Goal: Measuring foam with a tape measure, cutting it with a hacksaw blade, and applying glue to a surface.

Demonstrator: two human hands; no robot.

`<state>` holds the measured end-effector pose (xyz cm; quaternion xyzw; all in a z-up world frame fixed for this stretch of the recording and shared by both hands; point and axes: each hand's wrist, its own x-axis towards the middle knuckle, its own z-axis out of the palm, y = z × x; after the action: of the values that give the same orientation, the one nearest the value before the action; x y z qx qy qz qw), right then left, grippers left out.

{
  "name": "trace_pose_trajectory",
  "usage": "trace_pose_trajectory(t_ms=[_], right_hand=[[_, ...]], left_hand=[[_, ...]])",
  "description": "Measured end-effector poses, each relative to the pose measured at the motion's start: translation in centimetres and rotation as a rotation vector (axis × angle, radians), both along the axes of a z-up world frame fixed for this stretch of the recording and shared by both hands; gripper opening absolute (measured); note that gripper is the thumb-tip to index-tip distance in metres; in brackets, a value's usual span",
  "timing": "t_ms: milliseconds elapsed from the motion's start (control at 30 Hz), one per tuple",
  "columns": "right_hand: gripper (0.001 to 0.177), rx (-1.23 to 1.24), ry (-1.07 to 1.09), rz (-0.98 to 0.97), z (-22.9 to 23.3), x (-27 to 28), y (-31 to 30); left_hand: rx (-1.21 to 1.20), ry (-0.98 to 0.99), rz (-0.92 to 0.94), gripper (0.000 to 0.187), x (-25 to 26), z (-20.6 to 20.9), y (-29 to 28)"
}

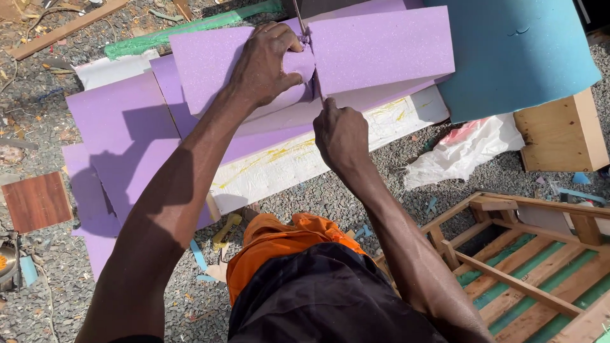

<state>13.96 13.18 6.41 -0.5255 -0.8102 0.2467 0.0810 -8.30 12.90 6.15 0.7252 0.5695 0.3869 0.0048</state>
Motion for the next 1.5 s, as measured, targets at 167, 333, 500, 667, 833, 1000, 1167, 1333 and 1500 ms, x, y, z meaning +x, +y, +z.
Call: trace_pose_trajectory(t_ms=[167,333,500,667,833,1000,1167,1333,1500], right_hand=[[0.046,0.016,-0.017,0.034,-1.5,2.8,-3.9],[0.026,0.372,-0.059,0.158,-1.3,-3.5,2.7],[0.060,0.019,-0.126,0.028,-1.7,-2.0,-2.1],[0.047,-0.048,-0.131,-0.066,-0.5,0.6,-5.3],[0.034,0.256,-0.012,0.269,-1.0,3.1,-6.1],[0.063,-0.108,-0.043,0.102,-0.4,4.5,-6.5],[0.062,-0.058,0.038,0.118,-5.2,5.0,-5.4],[0.057,0.060,0.028,0.175,-4.9,-0.6,-0.8],[0.047,0.318,0.014,0.222,-6.3,-4.1,3.9]], left_hand=[[0.027,-0.035,-0.017,0.041,-1.6,-0.2,1.4],[0.019,-0.048,-0.074,0.035,-1.8,0.4,1.4],[-0.009,-0.067,-0.079,0.037,-3.0,0.5,1.6],[-0.005,0.062,-0.031,0.048,-3.1,1.1,2.2],[-0.001,0.335,0.078,0.103,-2.6,2.0,2.4],[-0.218,0.311,0.063,0.090,-0.5,3.3,2.7],[-0.203,0.134,-0.157,0.069,-2.5,1.7,4.3],[-0.221,0.148,-0.156,0.050,-2.5,0.0,4.7],[-0.134,0.255,-0.090,0.050,-2.4,0.2,4.5]])
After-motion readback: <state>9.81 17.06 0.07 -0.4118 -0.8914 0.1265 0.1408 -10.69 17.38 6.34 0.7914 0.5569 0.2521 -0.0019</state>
